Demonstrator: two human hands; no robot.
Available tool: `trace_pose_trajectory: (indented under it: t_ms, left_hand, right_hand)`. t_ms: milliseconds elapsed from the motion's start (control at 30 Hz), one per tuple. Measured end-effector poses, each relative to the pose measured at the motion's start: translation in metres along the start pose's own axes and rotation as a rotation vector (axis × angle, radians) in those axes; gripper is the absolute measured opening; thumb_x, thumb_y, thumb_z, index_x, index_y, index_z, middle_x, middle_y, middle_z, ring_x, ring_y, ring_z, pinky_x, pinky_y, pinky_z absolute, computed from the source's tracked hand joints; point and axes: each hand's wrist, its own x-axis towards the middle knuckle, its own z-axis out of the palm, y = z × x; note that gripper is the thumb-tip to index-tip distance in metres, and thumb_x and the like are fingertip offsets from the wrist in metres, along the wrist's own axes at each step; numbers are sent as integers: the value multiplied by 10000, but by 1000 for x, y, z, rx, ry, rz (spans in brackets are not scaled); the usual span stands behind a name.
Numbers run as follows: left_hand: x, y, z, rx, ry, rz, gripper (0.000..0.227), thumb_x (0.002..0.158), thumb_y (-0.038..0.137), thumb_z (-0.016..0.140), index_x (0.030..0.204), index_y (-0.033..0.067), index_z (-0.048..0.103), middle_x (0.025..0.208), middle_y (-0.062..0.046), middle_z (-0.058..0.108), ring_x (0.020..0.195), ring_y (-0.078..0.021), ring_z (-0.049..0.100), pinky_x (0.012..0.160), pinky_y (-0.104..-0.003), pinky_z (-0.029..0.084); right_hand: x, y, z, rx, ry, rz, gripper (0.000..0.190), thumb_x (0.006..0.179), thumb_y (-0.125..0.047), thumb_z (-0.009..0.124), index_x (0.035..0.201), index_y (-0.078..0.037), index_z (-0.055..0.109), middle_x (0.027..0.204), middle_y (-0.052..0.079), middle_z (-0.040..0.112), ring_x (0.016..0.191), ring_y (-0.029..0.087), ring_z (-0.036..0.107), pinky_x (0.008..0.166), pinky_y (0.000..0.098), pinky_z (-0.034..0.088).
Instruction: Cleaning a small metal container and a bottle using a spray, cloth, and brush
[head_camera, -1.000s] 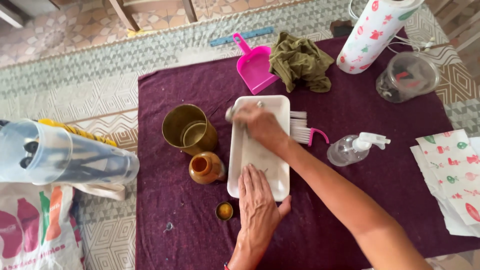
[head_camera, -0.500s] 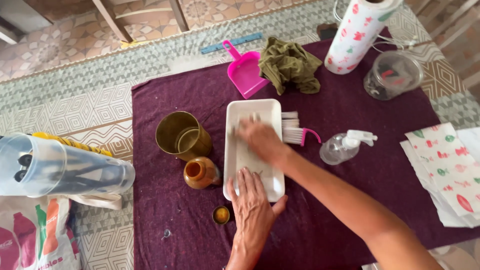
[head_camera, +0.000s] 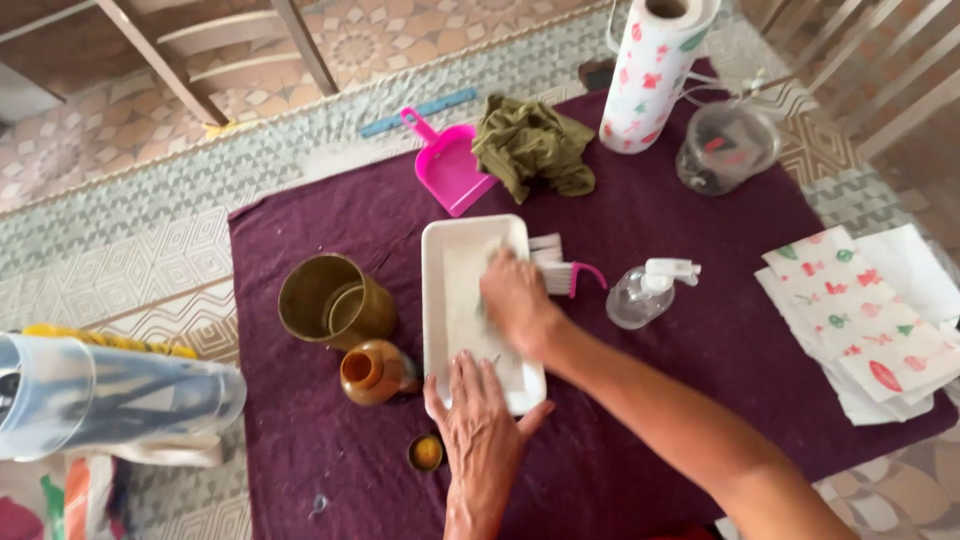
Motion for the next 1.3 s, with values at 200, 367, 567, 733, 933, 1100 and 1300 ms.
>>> trace_pose_trajectory:
  t_ms: [200, 367, 567, 733, 933, 1100, 1300]
  left_hand:
    - [2, -5, 4, -227, 85, -57, 1318, 551, 585, 937, 1465, -130, 312, 1342, -235, 643, 1281, -338, 619, 1167, -613, 260]
    - [2, 9, -13, -162, 88, -34, 1126, 603, 556, 862, 1431, -58, 410, 1406, -222, 591, 1323, -345, 575, 1171, -628, 231]
    - [-8, 34, -28, -162, 118, 74, 83, 841, 132, 686, 882, 110, 618, 911, -82, 578, 863, -265, 565, 927, -484, 403]
    - [-39, 38, -46, -150, 167, 65, 188, 829, 89, 639, 698, 164, 527, 663, -24, 507, 651, -229, 526, 819, -424, 423]
    - [-68, 48, -23, -208, 85, 259, 132, 817, 79, 524, 694, 122, 542, 647, -87, 481, 603, -286, 496, 787, -465, 435]
    - [-61, 51, -23, -164, 138, 312, 312, 878, -52, 434, 618, 104, 509, 615, -89, 410, 573, -285, 452, 765, -453, 460]
    - [-39, 23, -40, 74, -26, 272, 181, 902, 62, 542, 817, 108, 695, 794, -83, 630, 752, -286, 595, 824, -469, 461]
  right_hand:
    - [-118, 7, -65, 324, -170, -323, 304, 986, 2, 536, 1286, 45, 534, 991, 150, 630, 712, 276, 712, 609, 443, 614]
    - [-106, 53, -117, 377, -274, -363, 240, 957, -241, 509, 836, -117, 675, 814, 55, 630, 603, 224, 653, 467, 401, 529]
    - [-62, 78, -117, 854, 75, 60, 293, 935, -245, 486, 728, -42, 526, 737, 166, 617, 656, 369, 593, 641, 536, 419]
    - [-60, 75, -108, 1593, -9, 193, 281, 965, -264, 483, 710, -189, 393, 674, -76, 409, 635, 85, 399, 586, 318, 348]
    - [-42, 49, -70, 1278, 77, 50, 320, 956, -332, 650, 1116, -58, 691, 1055, 117, 716, 970, 252, 685, 859, 372, 534]
    - [-27, 21, -59, 235, 85, -156, 182, 844, 40, 700, 967, -91, 733, 968, 78, 616, 911, 291, 654, 544, 401, 616]
    - [9, 56, -50, -208, -78, 65, 249, 883, -203, 597, 1049, -179, 780, 1014, 80, 775, 1038, 320, 639, 893, 670, 499]
